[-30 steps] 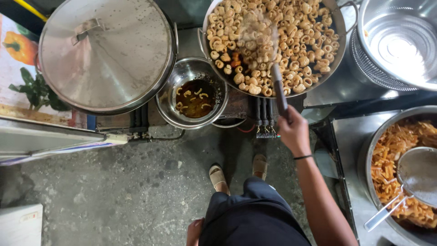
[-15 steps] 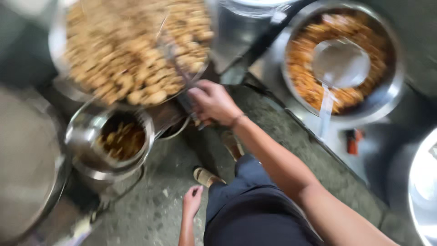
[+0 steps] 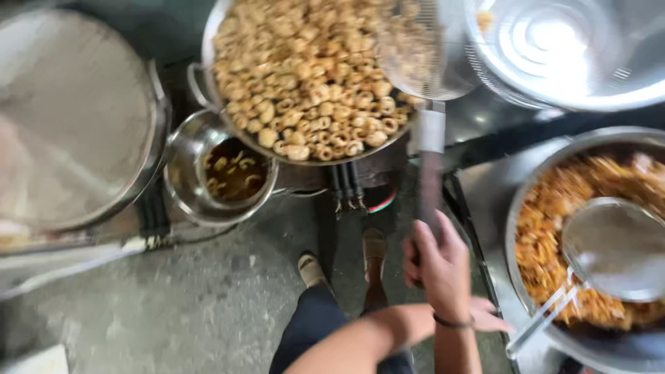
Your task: The person uses a large mesh strainer to scoop ring-shaped fried snacks from a wok of hot oil and transfers them into a metal colander. The person repeatedly scoops and drains the snacks, moving them from the wok to the colander.
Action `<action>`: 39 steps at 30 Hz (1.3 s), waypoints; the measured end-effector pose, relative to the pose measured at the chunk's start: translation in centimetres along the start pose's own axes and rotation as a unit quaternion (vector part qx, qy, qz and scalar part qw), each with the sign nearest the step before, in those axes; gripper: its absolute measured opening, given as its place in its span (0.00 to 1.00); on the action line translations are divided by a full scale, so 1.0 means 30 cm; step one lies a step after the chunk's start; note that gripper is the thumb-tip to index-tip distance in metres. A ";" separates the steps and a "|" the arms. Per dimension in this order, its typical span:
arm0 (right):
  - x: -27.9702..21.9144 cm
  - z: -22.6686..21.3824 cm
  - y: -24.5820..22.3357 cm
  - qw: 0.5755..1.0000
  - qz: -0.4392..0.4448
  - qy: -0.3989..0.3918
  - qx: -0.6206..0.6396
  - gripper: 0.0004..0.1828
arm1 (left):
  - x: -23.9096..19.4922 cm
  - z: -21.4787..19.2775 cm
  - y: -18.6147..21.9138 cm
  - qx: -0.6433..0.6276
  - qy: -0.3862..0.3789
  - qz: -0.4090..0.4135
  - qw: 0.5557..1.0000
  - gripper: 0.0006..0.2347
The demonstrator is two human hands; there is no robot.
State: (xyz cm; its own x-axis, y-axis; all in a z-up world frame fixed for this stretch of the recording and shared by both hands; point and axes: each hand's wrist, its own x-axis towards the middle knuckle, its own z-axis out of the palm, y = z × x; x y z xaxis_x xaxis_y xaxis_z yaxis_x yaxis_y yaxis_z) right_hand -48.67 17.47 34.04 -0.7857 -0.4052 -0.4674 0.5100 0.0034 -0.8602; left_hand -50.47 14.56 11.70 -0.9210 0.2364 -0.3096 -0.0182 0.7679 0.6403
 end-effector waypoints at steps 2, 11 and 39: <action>-0.002 -0.058 0.014 1.000 -0.012 0.011 0.020 0.13 | 0.068 0.022 0.047 0.042 -0.018 0.016 0.999 0.14; -0.011 -0.249 -0.026 0.998 0.005 0.052 -0.018 0.18 | 0.245 0.145 0.202 0.084 -0.068 0.076 0.991 0.11; -0.141 -0.215 -0.443 0.981 -0.192 -0.015 -0.033 0.10 | -0.324 -0.370 0.110 -0.178 0.327 0.157 0.915 0.06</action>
State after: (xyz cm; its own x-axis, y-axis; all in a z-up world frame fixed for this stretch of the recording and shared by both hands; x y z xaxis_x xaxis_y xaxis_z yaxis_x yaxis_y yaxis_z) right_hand -54.39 25.03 46.14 -0.9041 -0.4154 -0.1006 0.1534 -0.0955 -0.9835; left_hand -45.90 8.19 24.64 -0.9360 -0.0837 0.3420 0.2698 0.4535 0.8494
